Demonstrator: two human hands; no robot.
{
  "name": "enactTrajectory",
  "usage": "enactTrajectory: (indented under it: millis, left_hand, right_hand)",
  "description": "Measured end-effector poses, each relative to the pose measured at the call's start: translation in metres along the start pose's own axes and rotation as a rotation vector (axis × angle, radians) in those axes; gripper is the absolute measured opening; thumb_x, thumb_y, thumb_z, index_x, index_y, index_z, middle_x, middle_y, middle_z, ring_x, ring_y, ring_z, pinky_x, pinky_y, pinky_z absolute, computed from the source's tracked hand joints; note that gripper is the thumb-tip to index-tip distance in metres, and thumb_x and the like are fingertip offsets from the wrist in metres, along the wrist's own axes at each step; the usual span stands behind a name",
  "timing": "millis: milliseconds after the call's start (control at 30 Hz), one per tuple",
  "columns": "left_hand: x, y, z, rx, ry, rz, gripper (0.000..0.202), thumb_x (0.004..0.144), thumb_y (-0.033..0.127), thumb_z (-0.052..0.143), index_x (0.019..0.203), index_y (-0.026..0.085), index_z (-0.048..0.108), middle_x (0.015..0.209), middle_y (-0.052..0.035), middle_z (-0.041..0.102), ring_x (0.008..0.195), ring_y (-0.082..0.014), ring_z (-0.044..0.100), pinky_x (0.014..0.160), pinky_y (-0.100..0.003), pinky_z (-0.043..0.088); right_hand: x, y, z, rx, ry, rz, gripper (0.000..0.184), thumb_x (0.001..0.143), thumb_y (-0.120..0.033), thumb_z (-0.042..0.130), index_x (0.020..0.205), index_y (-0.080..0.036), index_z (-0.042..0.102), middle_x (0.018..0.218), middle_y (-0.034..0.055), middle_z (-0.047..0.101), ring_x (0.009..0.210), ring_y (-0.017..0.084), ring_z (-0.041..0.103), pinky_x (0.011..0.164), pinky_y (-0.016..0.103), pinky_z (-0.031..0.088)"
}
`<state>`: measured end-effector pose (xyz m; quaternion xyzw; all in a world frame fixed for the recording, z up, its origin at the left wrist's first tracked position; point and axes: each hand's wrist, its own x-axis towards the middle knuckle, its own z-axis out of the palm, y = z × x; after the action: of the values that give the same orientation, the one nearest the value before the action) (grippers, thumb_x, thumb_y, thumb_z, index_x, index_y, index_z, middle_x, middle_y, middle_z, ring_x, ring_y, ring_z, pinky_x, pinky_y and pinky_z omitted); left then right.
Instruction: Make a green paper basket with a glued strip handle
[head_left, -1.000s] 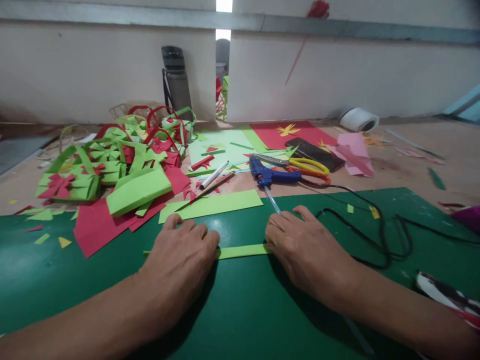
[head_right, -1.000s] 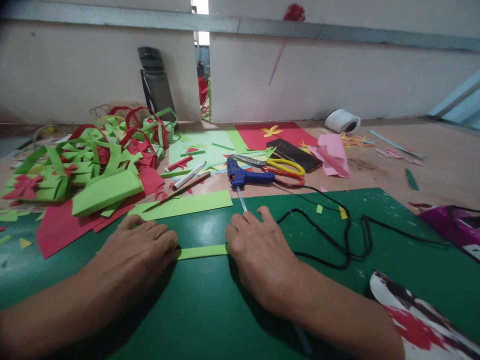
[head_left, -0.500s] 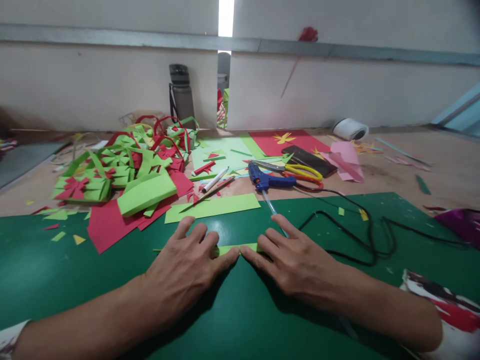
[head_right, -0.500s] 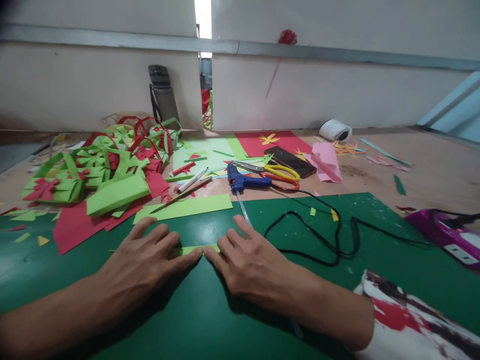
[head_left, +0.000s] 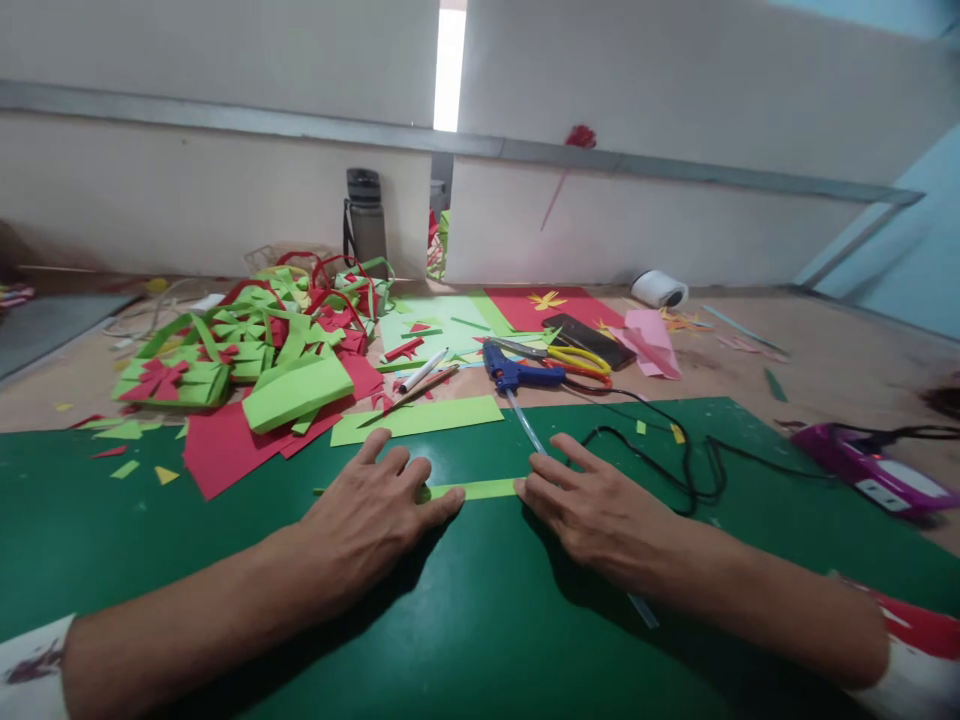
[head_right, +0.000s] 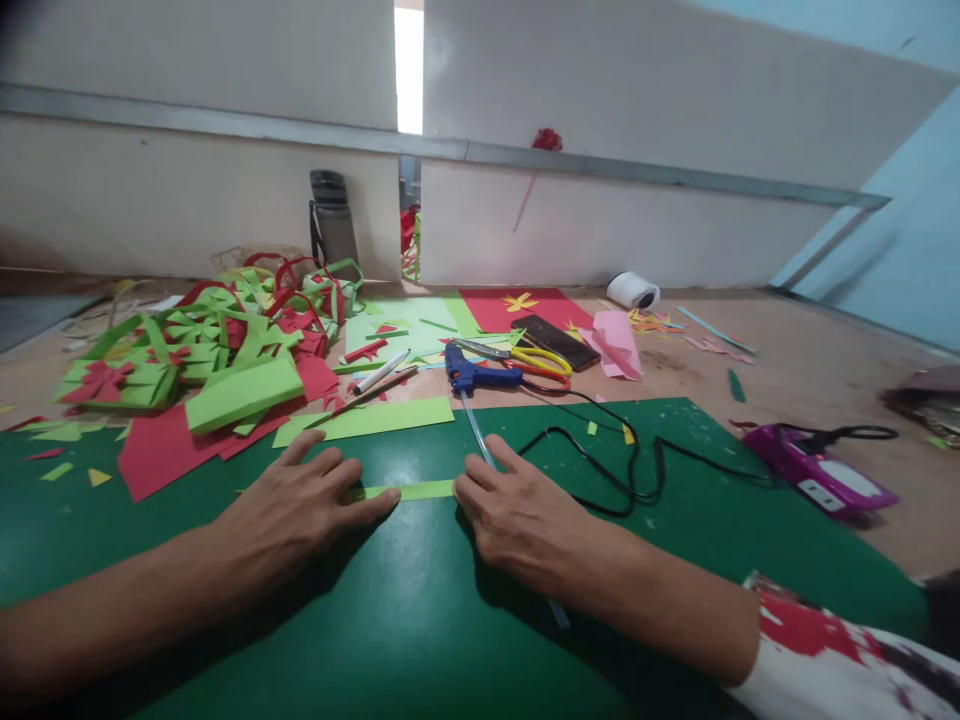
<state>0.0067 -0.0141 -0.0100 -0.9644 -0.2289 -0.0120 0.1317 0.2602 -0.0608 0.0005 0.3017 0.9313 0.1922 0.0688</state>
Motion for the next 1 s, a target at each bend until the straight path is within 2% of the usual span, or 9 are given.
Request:
enactTrajectory:
  millis: [300, 400, 500, 600, 667, 833, 1000]
  left_hand:
    - [0.0, 0.0, 0.003, -0.015, 0.067, -0.006, 0.035, 0.089, 0.015, 0.044, 0.119, 0.032, 0.049, 0.078, -0.0017, 0.052, 0.07, -0.0189, 0.049, 0.082, -0.043, 0.029]
    - [0.001, 0.001, 0.002, -0.002, 0.079, 0.0, 0.034, 0.089, 0.015, 0.043, 0.118, 0.032, 0.049, 0.076, -0.0013, 0.051, 0.068, -0.0184, 0.049, 0.082, -0.042, 0.03]
    - [0.003, 0.003, 0.003, 0.039, 0.083, 0.009, 0.037, 0.089, 0.016, 0.044, 0.121, 0.035, 0.046, 0.075, -0.0006, 0.051, 0.066, -0.0183, 0.049, 0.082, -0.043, 0.031]
    - [0.004, 0.007, 0.004, 0.104, 0.092, 0.005, 0.046, 0.088, 0.017, 0.045, 0.128, 0.038, 0.037, 0.076, -0.0007, 0.053, 0.067, -0.0191, 0.05, 0.084, -0.043, 0.032]
    - [0.004, 0.008, 0.004, 0.121, 0.096, 0.004, 0.048, 0.088, 0.017, 0.044, 0.13, 0.037, 0.035, 0.076, -0.0009, 0.053, 0.067, -0.0193, 0.05, 0.085, -0.044, 0.032]
    - [-0.005, 0.002, 0.003, 0.069, 0.082, -0.014, 0.035, 0.089, 0.019, 0.045, 0.12, 0.032, 0.046, 0.078, -0.0017, 0.053, 0.07, -0.0189, 0.05, 0.086, -0.043, 0.03]
    - [-0.018, -0.006, 0.004, 0.079, 0.058, -0.048, 0.031, 0.088, 0.021, 0.047, 0.116, 0.033, 0.051, 0.076, -0.0012, 0.053, 0.068, -0.018, 0.049, 0.086, -0.044, 0.029]
  right_hand:
    - [-0.008, -0.003, -0.001, -0.076, -0.045, 0.056, 0.008, 0.078, -0.011, 0.058, 0.078, -0.012, 0.065, 0.084, 0.0087, 0.061, 0.081, 0.022, 0.049, 0.091, 0.049, 0.026]
    - [-0.006, -0.002, -0.005, -0.105, -0.07, 0.13, 0.005, 0.077, -0.014, 0.059, 0.077, -0.013, 0.065, 0.077, 0.0065, 0.06, 0.078, 0.022, 0.05, 0.091, 0.049, 0.027]
    - [0.004, -0.006, -0.01, -0.137, -0.021, 0.227, 0.014, 0.079, -0.012, 0.057, 0.091, -0.014, 0.064, 0.078, 0.0058, 0.06, 0.079, 0.022, 0.051, 0.09, 0.049, 0.028]
    - [0.018, -0.014, -0.01, -0.07, -0.007, 0.2, 0.028, 0.08, -0.013, 0.056, 0.108, -0.015, 0.059, 0.084, 0.0054, 0.06, 0.081, 0.022, 0.051, 0.09, 0.048, 0.03]
    - [0.025, -0.019, -0.009, -0.03, -0.026, 0.159, 0.023, 0.08, -0.014, 0.055, 0.103, -0.015, 0.06, 0.083, 0.0048, 0.059, 0.081, 0.021, 0.05, 0.091, 0.048, 0.03]
    - [0.028, -0.022, -0.008, -0.058, -0.035, 0.143, 0.012, 0.08, -0.008, 0.052, 0.083, -0.013, 0.063, 0.078, 0.0046, 0.057, 0.079, 0.021, 0.049, 0.096, 0.05, 0.026]
    - [0.025, -0.02, -0.004, -0.021, -0.047, 0.139, 0.012, 0.079, -0.009, 0.053, 0.082, -0.013, 0.064, 0.079, 0.0054, 0.057, 0.078, 0.022, 0.049, 0.095, 0.052, 0.027]
